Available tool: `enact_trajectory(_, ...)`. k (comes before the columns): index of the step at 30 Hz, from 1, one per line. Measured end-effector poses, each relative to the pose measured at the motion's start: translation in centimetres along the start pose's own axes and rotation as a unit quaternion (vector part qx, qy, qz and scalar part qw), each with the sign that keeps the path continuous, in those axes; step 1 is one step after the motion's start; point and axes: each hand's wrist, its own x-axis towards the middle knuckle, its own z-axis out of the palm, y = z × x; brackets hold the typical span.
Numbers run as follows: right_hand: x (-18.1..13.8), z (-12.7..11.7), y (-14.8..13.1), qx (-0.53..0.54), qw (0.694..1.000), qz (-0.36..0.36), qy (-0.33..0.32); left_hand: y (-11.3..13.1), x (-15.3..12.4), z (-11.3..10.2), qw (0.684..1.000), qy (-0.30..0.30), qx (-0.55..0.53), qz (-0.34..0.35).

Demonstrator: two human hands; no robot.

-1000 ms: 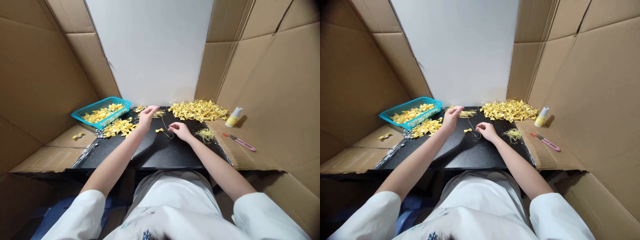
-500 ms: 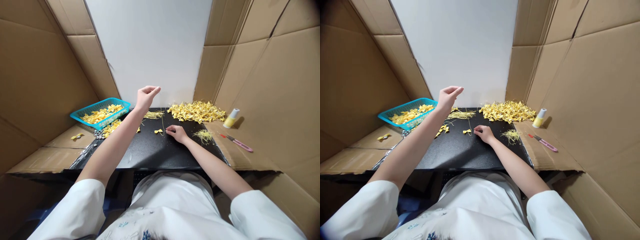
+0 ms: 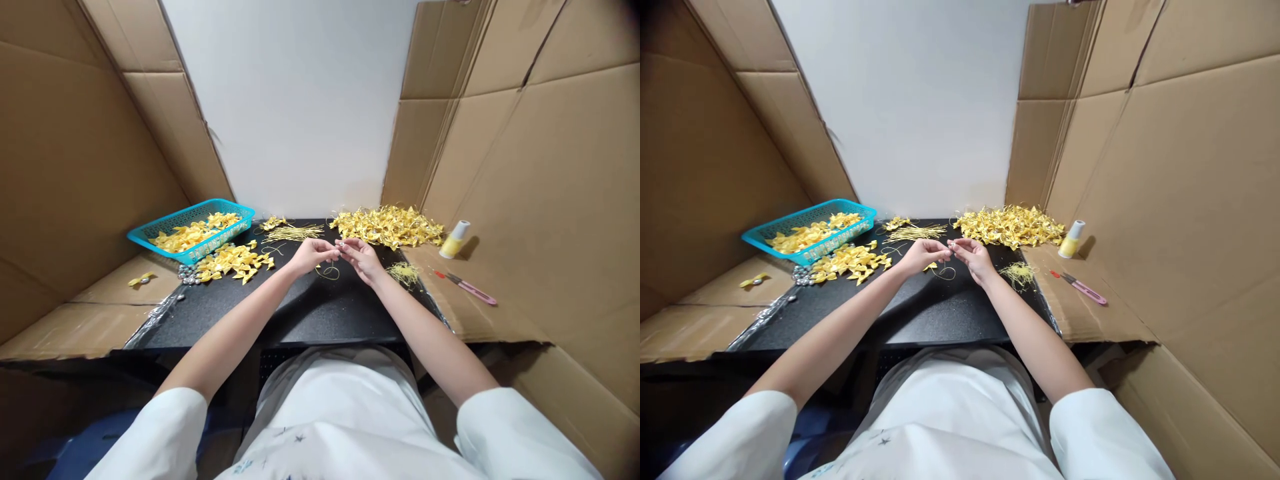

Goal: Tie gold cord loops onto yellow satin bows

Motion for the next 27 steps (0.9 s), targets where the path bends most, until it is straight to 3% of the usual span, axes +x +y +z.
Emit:
enact_trajectory(8,-0.4,0.7,0.0,0.051,0.998,0.018,-0.033,-0.4,-0.4,0.4,1.000,0.009,-0.014,0.017)
enact_trajectory(27,-0.4,0.3,0.4,-0.032,0.996,0.077,-0.006,-2.2,-0.5,-0.1,0.999,0.005,-0.035,0.008)
